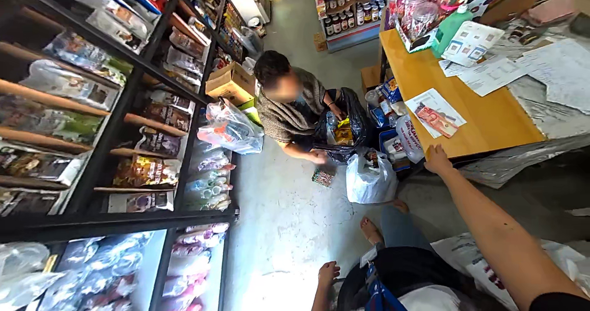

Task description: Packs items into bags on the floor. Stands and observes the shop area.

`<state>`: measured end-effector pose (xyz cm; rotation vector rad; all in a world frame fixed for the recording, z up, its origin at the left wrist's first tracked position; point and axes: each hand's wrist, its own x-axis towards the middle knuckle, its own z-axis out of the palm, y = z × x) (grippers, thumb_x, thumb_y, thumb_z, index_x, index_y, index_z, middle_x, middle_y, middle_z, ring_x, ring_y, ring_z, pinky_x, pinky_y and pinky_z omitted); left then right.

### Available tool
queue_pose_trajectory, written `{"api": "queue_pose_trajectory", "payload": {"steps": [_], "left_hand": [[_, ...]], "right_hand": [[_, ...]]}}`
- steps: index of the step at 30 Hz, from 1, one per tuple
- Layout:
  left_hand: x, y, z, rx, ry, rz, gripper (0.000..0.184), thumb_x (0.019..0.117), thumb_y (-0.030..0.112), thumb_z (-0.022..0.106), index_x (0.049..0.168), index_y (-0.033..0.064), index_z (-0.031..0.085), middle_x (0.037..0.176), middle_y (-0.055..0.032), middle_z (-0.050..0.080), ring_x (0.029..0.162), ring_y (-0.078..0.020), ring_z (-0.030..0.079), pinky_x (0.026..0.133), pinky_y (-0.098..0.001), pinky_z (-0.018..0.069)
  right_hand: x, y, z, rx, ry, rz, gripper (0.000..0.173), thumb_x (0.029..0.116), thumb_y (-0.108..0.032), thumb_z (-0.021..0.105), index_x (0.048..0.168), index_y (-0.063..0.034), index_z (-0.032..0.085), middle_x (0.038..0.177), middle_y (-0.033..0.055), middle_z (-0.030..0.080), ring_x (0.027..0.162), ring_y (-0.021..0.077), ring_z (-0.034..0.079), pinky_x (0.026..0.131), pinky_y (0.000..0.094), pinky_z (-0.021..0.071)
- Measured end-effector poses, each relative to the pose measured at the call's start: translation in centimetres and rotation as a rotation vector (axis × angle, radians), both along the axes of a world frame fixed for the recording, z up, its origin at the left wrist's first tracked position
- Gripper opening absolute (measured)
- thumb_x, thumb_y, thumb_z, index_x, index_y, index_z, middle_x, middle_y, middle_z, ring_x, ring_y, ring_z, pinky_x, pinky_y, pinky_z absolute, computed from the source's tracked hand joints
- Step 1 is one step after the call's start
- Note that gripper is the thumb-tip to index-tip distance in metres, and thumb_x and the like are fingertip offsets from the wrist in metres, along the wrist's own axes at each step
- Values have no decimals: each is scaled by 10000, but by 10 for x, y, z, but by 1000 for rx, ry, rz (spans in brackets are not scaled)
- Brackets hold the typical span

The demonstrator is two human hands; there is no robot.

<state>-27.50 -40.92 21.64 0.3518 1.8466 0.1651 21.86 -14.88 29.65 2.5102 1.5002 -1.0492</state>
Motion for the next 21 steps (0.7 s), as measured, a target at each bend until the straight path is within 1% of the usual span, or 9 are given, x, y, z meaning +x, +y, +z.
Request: {"api": "queue_pose_trajectory", "payload": {"steps": [4, 7, 10, 13, 15, 16, 18, 19, 21], "left_hand": [[13, 13, 5, 17, -2, 30, 399, 1116, 226, 431, 1397, -40, 525, 1258, -245, 662, 1091, -321, 661, 921, -470, 509], [29, 28, 7, 29, -6, 58, 399, 1116, 223, 429, 1400, -42, 523, 1279, -249, 651, 1110, -321, 650, 931, -468, 500], [52, 45, 11, 35, -10, 65, 398, 1117, 213, 424, 1403, -49, 516, 1283, -259, 643, 1111, -326, 644, 927, -468, 496], [83, 62, 14, 19, -31, 23, 403, 1116, 223, 430, 1404, -48, 512, 1278, -258, 647, 1122, -333, 645, 939, -480, 498], [107, 80, 17, 30, -35, 33, 402, 1114, 237, 439, 1394, -38, 528, 1253, -244, 662, 1097, -318, 656, 927, -470, 505], [119, 89, 18, 48, -38, 36, 400, 1114, 243, 441, 1387, -34, 537, 1240, -236, 671, 1081, -311, 665, 917, -465, 514], [144, 108, 23, 97, -58, 39, 401, 1116, 245, 434, 1386, -32, 538, 1235, -234, 672, 1077, -306, 667, 922, -462, 515], [156, 117, 25, 123, -69, 37, 403, 1118, 246, 428, 1389, -32, 537, 1239, -233, 671, 1082, -305, 666, 928, -462, 514], [177, 130, 28, 174, -81, 45, 397, 1120, 239, 421, 1384, -31, 543, 1232, -228, 678, 1082, -302, 673, 926, -460, 522]], "right_hand": [[-7, -7, -1, -1, 24, -11, 1057, 863, -147, 772, 1630, 10, 62, 1688, 277, -87, 1567, 468, 29, 1163, 651, 321], [-12, -12, -8, -2, -6, 12, 1155, 824, -170, 810, 1628, 14, 1, 1680, 282, -135, 1569, 458, -40, 1164, 656, 309], [-10, -14, -7, -10, 14, 32, 1157, 828, -192, 812, 1633, -4, 2, 1680, 280, -142, 1568, 454, -69, 1178, 674, 262], [2, -18, -4, -41, 33, 99, 1093, 872, -219, 783, 1642, -27, 32, 1688, 270, -112, 1571, 445, -69, 1199, 694, 179], [10, -19, -2, -40, 27, 168, 1044, 886, -216, 771, 1646, -41, 75, 1693, 272, -65, 1574, 444, -39, 1204, 706, 126], [14, -19, -1, -41, 18, 199, 1020, 891, -210, 768, 1646, -49, 102, 1695, 274, -34, 1574, 446, -9, 1207, 704, 120], [23, -14, 3, -41, 11, 255, 915, 925, -203, 733, 1636, -45, 180, 1684, 295, 56, 1559, 470, 97, 1202, 694, 150], [28, -10, 6, -19, 27, 262, 810, 951, -200, 698, 1613, -32, 262, 1663, 310, 149, 1532, 485, 190, 1197, 683, 183], [43, 2, 18, 92, 95, 207, 559, 1009, -201, 595, 1507, 8, 451, 1545, 308, 399, 1431, 481, 390, 1162, 645, 298]]}}
